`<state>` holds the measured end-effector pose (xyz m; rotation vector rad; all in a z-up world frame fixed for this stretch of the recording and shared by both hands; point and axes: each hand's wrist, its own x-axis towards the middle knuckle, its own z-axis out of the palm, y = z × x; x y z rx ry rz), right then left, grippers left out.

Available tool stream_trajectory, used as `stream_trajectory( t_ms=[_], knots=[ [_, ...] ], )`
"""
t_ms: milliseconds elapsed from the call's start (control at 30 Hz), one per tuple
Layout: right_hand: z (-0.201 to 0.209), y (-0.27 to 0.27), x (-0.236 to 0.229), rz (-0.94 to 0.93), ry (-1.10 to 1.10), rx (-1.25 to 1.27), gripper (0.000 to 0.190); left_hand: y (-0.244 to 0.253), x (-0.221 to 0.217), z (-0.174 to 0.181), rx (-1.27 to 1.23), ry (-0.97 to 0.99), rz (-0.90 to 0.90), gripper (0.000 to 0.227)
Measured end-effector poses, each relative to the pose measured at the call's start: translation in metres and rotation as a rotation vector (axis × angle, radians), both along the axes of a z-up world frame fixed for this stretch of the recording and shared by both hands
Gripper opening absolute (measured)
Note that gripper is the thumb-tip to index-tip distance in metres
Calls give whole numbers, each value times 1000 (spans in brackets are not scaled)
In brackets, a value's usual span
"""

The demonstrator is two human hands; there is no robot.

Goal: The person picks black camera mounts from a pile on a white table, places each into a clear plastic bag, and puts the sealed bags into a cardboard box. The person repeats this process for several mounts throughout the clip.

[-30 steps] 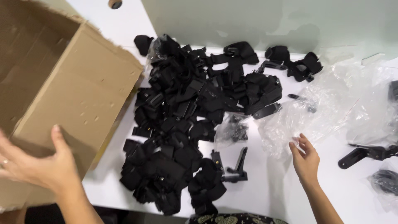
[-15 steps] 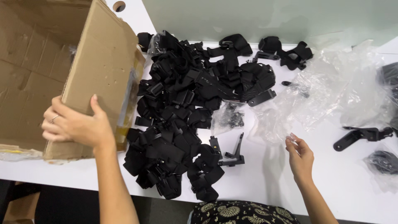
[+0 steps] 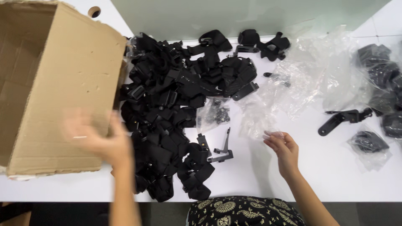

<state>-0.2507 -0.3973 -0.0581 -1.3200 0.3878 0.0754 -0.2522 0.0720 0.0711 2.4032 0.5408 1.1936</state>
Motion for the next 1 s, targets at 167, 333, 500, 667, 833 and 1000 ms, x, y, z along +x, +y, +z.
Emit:
stream_trajectory(
  t_ms=[167, 333, 500, 667, 833, 1000],
  knots=[
    [11, 6, -9, 1, -33, 111, 8, -169, -3, -53, -1073, 417, -406, 33],
    [12, 7, -19, 87, -67, 65, 8, -230, 4, -83, -1581, 613, -552, 48],
    [19, 15, -29, 209, -94, 18, 10, -203, 14, -92, -1548, 487, -758, 34],
    [37, 23, -27, 273, 62, 461, 32, -184, 8, -87, -1476, 517, -824, 28],
    [33, 40, -16, 250, 169, 159, 39, -184, -7, -84, -1402, 647, -830, 27],
    [27, 35, -2, 84, 215, 222, 38, -170, -15, -85, -1378, 542, -819, 28]
  ],
)
